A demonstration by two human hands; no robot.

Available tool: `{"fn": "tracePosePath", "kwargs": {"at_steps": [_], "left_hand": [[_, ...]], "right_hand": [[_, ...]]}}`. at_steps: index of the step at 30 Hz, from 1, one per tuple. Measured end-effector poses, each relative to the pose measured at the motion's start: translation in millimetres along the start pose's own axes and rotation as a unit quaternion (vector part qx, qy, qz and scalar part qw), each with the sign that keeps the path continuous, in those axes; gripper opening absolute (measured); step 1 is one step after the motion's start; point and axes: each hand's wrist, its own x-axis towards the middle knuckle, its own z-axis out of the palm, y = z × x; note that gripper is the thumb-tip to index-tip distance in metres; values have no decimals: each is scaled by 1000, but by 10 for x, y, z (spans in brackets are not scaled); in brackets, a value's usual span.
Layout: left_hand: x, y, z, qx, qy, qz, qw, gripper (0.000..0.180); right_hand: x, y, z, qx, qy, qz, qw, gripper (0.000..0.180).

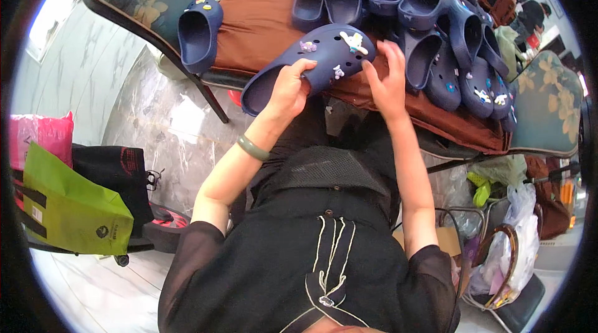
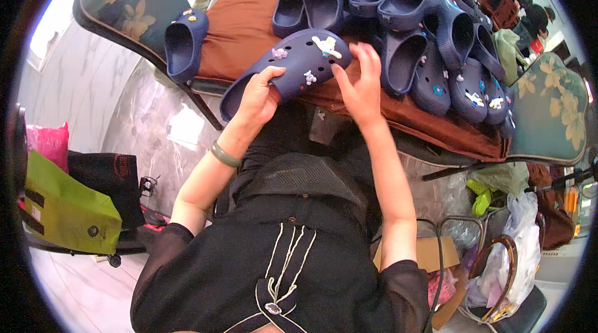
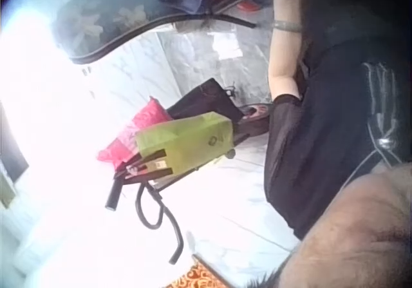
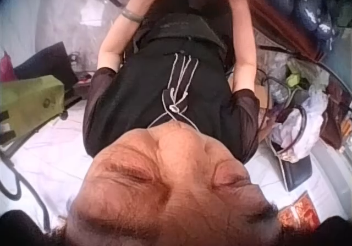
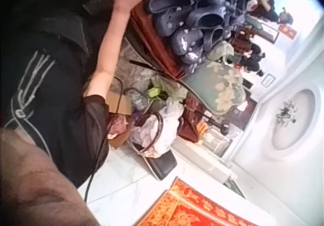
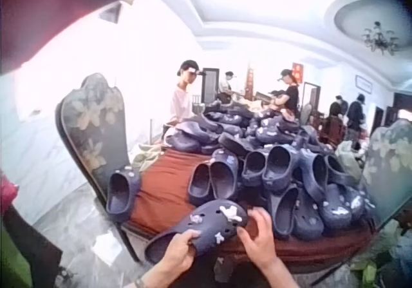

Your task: Inserting decorative charms and accessories into the holes of blue rubber clogs.

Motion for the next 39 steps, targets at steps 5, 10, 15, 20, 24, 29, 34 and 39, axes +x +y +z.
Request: {"fn": "tracePosePath", "kwargs": {"at_steps": [5,10,15,20,24,29,34,39], "left_hand": [[183,22,48,-26,-47,-70,996,36],[244,54,79,-56,-80,-123,988,39],[314,-68,-74,-67,-89,-73,991,40],[217,-213,-73,-80,-67,-71,992,34],[34,-263,-93,-79,-51,-57,994,33],[9,-294,-157,-77,-59,-63,993,34],[-48,-344,-305,-82,-39,-33,995,28],[-51,-353,-257,-87,1,-28,996,24]], "right_hand": [[428,397,146,77,-267,64,958,72],[475,663,288,124,-304,161,931,53],[576,456,365,-50,-284,8,958,31],[601,461,494,-175,-238,63,953,28],[573,464,541,-123,-212,90,965,29],[432,743,639,21,-134,191,972,31],[425,813,651,140,-67,289,945,31],[531,915,446,1,-123,221,968,34]]}}
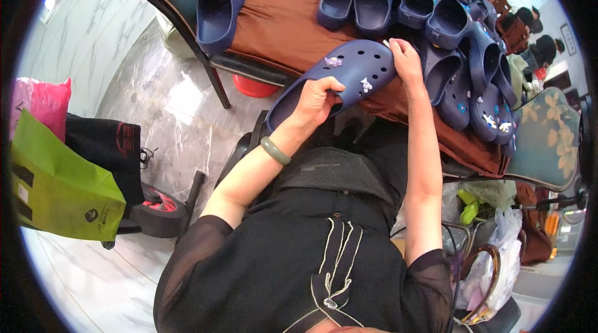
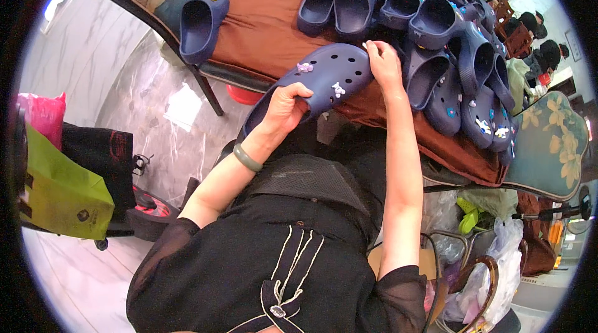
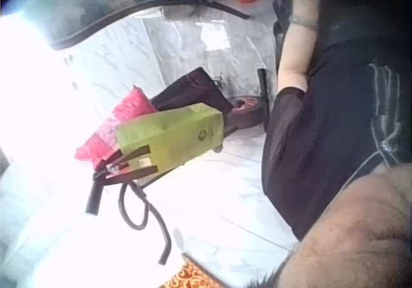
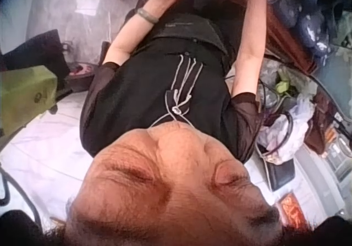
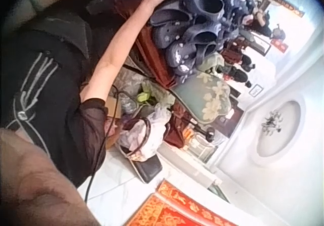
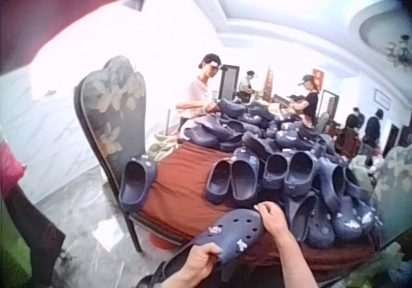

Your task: Inserting decorative charms and accessories into the holes of blue rubber clogs.

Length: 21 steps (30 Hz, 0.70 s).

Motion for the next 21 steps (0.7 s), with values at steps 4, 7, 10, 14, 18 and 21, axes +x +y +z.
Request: {"fn": "tracePosePath", "kwargs": {"at_steps": [4,7,10,14,18,21], "left_hand": [[-8,79,6,22,-6,0,1000,26],[3,95,-8,12,-1,23,1000,28],[140,1,-241,28,-31,33,999,39],[166,16,-222,14,-20,19,1000,40],[178,26,-170,-1,-8,29,1000,37],[198,11,-166,-2,2,40,999,35]], "right_hand": [[-231,-789,-188,-94,8,-248,964,27],[-254,-1139,-82,-77,-265,-377,884,32],[-232,-1201,176,-114,-410,-327,844,31],[-246,-1140,436,-64,-378,-277,881,23],[-299,-1053,544,-52,-310,-242,918,21],[-313,-995,614,-55,-265,-251,929,22]]}}
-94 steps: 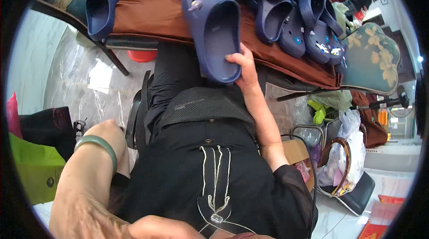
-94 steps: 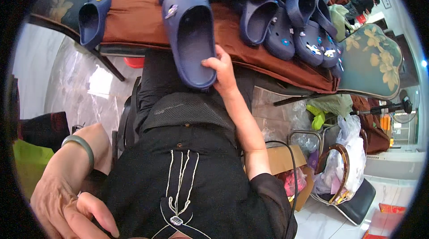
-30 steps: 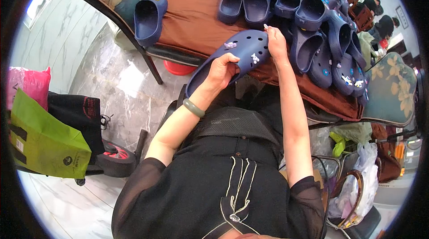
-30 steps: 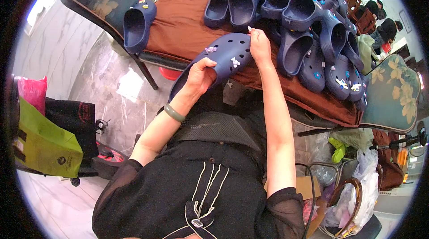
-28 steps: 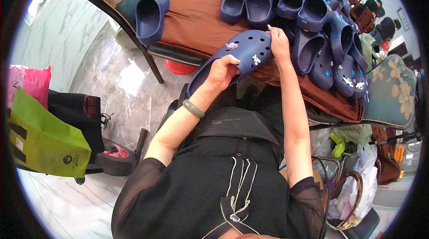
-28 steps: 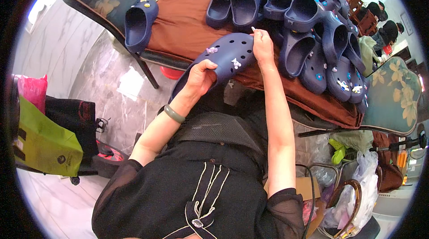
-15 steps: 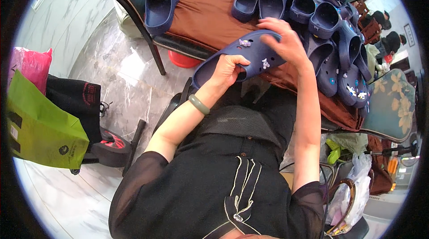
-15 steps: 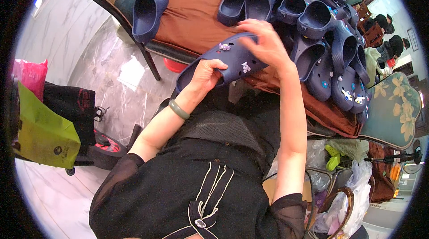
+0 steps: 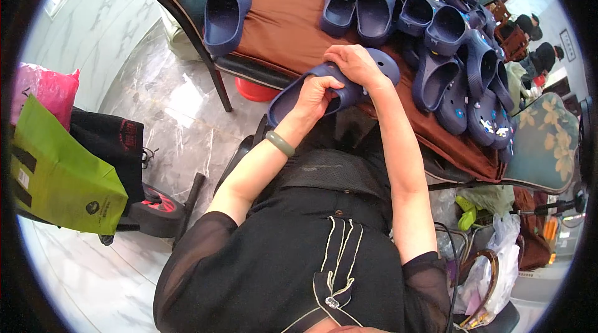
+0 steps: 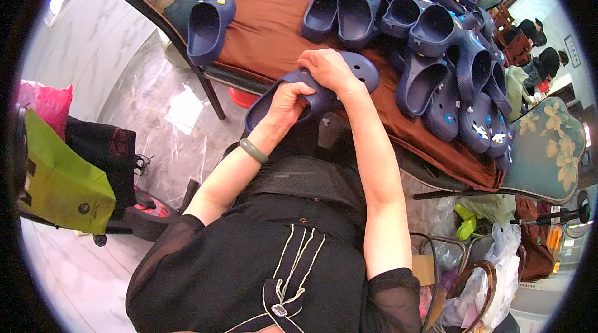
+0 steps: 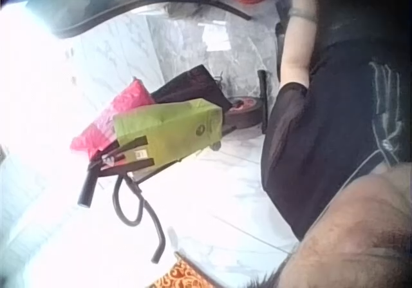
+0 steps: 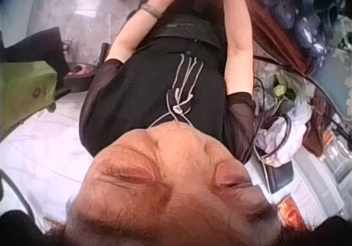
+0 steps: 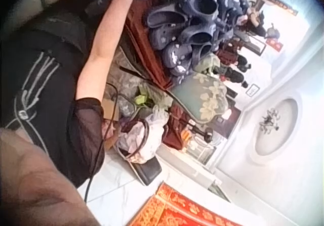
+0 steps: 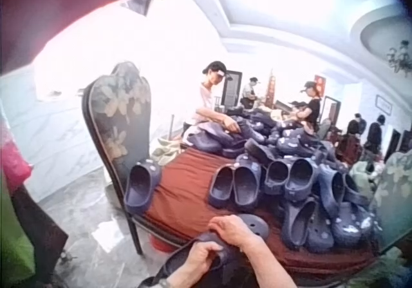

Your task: Inserting decorative charms and accessories into the holes of blue rubber clogs.

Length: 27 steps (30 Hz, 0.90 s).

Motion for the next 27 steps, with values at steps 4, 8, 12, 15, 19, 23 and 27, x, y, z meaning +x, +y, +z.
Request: {"fn": "tracePosePath", "kwargs": {"at_steps": [4,8,12,15,19,23,27], "left_hand": [[-23,19,31,-6,-5,3,1000,33],[0,1,-32,2,-3,-2,1000,31],[-14,12,35,13,-15,-13,1000,25],[-28,49,40,23,-8,-26,999,21],[-79,112,149,29,9,-34,999,13],[-40,25,149,-5,27,-27,999,9],[-22,-71,260,-30,47,9,998,10]], "right_hand": [[19,-6,5,-8,14,20,1000,22],[79,-5,-4,-3,16,17,1000,22],[177,102,-25,115,3,97,989,25],[113,178,-136,391,61,100,913,24],[-277,174,-425,531,250,126,800,24],[-734,130,-445,527,276,142,791,31],[-852,64,-288,112,205,293,927,61]]}}
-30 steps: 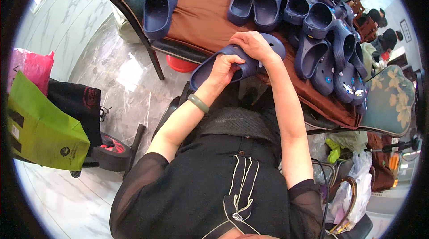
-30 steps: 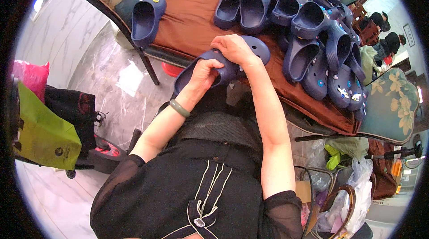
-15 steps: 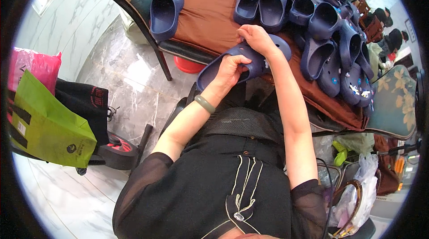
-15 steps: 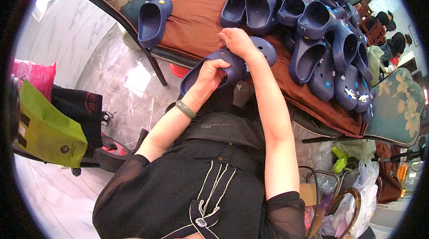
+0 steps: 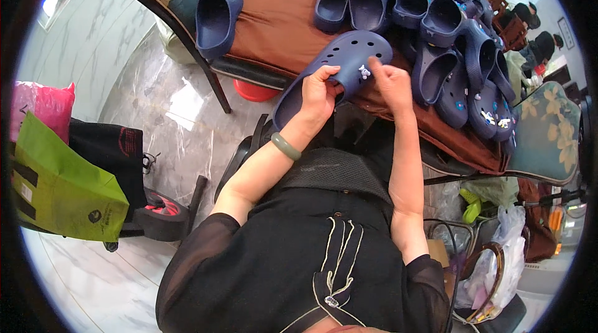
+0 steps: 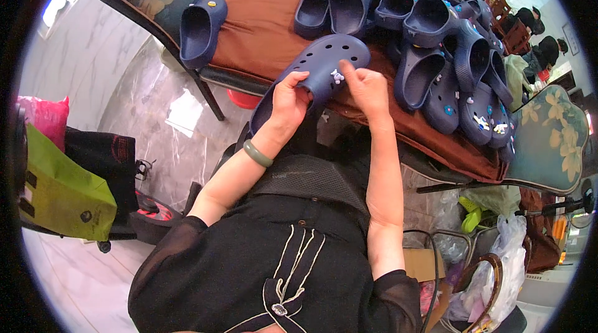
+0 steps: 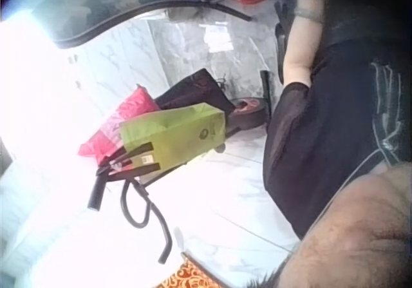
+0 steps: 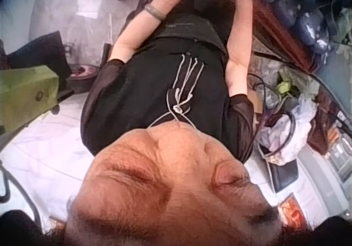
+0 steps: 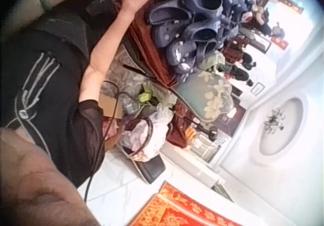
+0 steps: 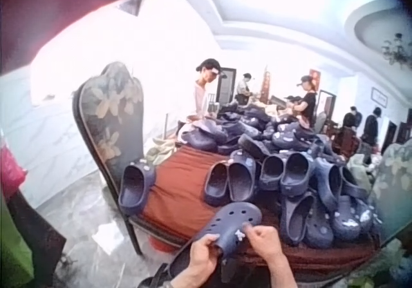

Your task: Inserting decorative charms and accessories into the holes of blue rubber clogs.

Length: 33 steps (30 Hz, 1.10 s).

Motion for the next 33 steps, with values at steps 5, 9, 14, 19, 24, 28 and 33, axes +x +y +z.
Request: {"fn": "tracePosePath", "kwargs": {"at_steps": [5,9,14,19,24,28,33], "left_hand": [[-148,-112,121,14,-33,-7,999,17],[-153,-206,11,42,-34,2,999,23],[-134,-183,8,42,-28,1,999,27],[-71,-191,3,21,-1,-8,1000,21],[-134,-108,101,28,-37,-27,999,24],[-146,24,139,29,7,20,999,26],[-69,376,32,29,18,17,999,38]], "right_hand": [[-64,-336,37,-243,-47,18,969,73],[-41,-229,110,-255,-38,-37,965,70],[-90,-164,155,-205,-56,-44,976,55],[-66,47,177,-94,-43,-57,993,51],[-3,328,83,245,-161,132,947,45],[138,610,-86,117,0,49,992,41],[289,722,-96,-190,155,-73,967,30]]}}
